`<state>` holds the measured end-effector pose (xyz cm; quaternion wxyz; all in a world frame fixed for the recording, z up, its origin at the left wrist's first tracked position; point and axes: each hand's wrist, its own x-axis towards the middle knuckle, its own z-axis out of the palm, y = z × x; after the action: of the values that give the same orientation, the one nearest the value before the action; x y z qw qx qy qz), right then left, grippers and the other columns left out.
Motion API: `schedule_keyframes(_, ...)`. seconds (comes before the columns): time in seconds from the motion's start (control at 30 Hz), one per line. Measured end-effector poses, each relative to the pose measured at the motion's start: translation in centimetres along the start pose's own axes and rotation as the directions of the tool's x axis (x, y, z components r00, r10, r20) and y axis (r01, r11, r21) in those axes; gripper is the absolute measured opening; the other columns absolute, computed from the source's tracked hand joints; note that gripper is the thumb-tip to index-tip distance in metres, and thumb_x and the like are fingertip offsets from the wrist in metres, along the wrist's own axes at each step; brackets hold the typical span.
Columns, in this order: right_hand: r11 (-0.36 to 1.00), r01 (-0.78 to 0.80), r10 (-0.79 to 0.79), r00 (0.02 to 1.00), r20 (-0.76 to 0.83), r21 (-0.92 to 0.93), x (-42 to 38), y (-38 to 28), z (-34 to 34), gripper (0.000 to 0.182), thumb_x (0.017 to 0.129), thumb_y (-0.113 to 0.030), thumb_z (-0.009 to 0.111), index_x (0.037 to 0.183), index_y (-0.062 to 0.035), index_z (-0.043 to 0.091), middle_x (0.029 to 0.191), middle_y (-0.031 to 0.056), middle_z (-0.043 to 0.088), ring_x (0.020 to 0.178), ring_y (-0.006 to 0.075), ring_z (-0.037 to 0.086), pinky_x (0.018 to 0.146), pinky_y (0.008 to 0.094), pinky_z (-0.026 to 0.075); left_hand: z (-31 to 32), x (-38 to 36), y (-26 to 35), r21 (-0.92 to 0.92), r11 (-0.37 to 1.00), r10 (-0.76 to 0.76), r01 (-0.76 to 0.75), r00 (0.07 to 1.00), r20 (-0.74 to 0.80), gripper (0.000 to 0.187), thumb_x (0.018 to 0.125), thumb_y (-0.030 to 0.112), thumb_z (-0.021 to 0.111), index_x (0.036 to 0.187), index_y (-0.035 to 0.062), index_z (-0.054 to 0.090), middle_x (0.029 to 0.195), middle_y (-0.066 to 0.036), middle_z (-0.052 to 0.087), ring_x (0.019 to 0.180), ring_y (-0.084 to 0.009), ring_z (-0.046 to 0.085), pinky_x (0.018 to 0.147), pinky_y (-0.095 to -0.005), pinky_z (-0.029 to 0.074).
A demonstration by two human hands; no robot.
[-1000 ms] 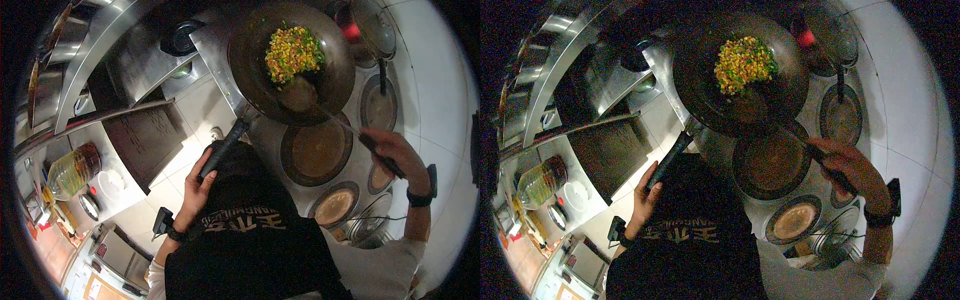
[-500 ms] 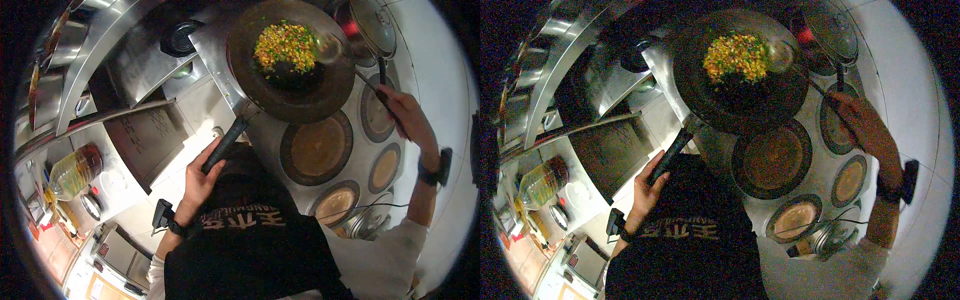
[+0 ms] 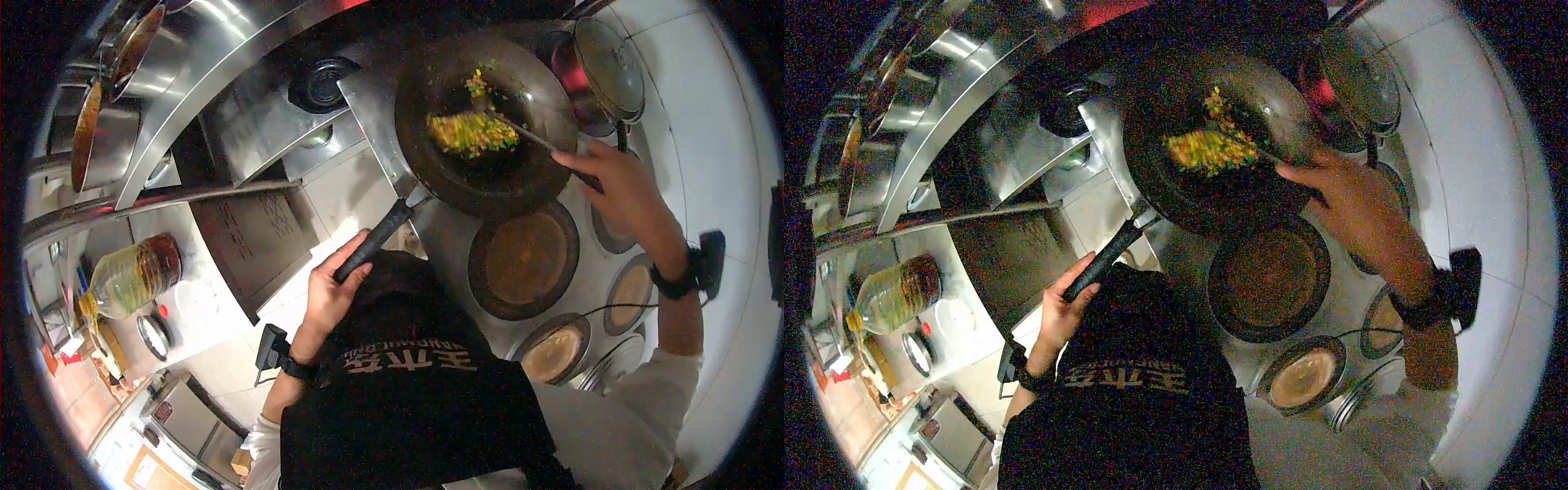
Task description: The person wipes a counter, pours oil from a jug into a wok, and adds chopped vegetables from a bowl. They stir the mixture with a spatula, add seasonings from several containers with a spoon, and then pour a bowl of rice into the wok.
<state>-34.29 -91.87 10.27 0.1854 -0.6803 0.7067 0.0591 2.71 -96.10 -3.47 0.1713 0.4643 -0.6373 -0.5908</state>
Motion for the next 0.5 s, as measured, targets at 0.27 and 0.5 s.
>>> schedule_keyframes(0.27,0.977,-0.189,0.203,0.963,0.177,-0.098,-4.8,-2.6,-3.5,0.044,0.069,0.0,0.057,0.11,-0.015,0.057,0.088,0.0138,0.051,0.081,0.0311,0.055,0.069,0.0373,0.043,0.1,0.1,-0.8,-0.023,0.999,0.034,-0.034,0.999,-0.007,0.043,0.077,0.003,0.063,0.118,0.0077,0.052,0.115,-0.008,0.056,0.105,-0.0141,0.052,0.09,-0.0247,0.038)
schedule_keyframes(0.5,0.996,-0.084,0.079,0.94,-0.331,-0.002,0.8,-0.6,1.3,0.047,0.069,-0.002,0.059,0.113,-0.0166,0.056,0.101,0.0154,0.054,0.092,0.0339,0.054,0.077,0.0351,0.043,0.6,-0.2,-1.1,-0.016,0.998,0.052,-0.053,0.998,-0.041,0.042,0.077,0.006,0.065,0.117,0.008,0.053,0.112,-0.008,0.058,0.1,-0.0135,0.054,0.087,-0.024,0.04)
